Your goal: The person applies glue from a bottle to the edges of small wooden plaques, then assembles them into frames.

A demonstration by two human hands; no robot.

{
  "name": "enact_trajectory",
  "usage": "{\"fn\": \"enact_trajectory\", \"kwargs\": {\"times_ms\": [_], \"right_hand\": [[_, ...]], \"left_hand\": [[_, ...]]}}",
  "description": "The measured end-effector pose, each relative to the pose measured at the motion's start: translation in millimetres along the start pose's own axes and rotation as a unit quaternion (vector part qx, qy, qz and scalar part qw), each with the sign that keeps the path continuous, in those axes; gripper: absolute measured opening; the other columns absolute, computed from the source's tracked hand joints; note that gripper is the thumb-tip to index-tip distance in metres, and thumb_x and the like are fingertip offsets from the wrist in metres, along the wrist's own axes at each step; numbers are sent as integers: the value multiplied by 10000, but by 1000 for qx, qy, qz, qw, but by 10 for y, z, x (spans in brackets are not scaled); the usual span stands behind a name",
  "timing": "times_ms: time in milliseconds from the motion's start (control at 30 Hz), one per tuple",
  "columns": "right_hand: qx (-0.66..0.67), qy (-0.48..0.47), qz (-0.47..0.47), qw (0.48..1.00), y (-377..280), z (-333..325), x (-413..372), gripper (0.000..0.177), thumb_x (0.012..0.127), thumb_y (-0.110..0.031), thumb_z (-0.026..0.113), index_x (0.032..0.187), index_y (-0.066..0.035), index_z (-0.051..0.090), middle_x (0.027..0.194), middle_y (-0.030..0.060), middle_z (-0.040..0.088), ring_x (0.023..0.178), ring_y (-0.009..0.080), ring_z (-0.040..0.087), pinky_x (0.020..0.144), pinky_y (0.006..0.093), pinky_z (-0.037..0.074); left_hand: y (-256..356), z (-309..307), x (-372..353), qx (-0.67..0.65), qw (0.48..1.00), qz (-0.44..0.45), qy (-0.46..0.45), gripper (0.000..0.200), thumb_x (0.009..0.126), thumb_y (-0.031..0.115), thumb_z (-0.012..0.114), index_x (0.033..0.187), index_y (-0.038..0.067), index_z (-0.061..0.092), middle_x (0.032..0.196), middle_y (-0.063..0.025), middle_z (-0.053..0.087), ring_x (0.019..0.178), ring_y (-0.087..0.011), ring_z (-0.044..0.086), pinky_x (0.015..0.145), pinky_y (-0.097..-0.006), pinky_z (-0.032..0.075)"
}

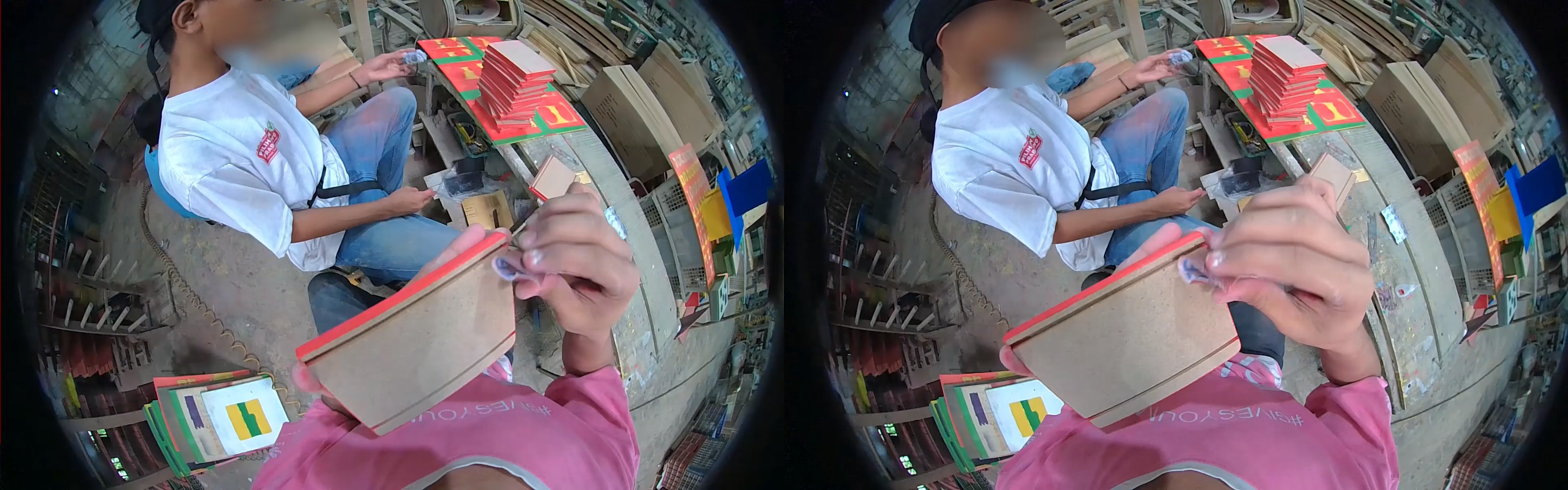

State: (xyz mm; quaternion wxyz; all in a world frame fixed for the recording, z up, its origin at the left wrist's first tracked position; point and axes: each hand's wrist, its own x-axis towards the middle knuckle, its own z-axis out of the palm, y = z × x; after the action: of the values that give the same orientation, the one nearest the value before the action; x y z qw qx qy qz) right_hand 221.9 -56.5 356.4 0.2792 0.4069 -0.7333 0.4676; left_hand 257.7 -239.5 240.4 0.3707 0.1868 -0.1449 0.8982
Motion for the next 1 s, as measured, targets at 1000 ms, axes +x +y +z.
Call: {"fn": "enact_trajectory", "kwargs": {"times_ms": [1000], "right_hand": [[-142, 73, -50, 986, -168, 381, 65, 216, 627, -77, 729, 812, -187, 726, 929, -60, 680, 1007, 215, 615, 1068, 442, 204]], "left_hand": [[24, 289, 107, 215, 970, 110, -24, 835, 849, 540, 563, 1450, 3, 347, 1421, -144, 428, 1296, -205, 438, 1059, -317, 357]]}}
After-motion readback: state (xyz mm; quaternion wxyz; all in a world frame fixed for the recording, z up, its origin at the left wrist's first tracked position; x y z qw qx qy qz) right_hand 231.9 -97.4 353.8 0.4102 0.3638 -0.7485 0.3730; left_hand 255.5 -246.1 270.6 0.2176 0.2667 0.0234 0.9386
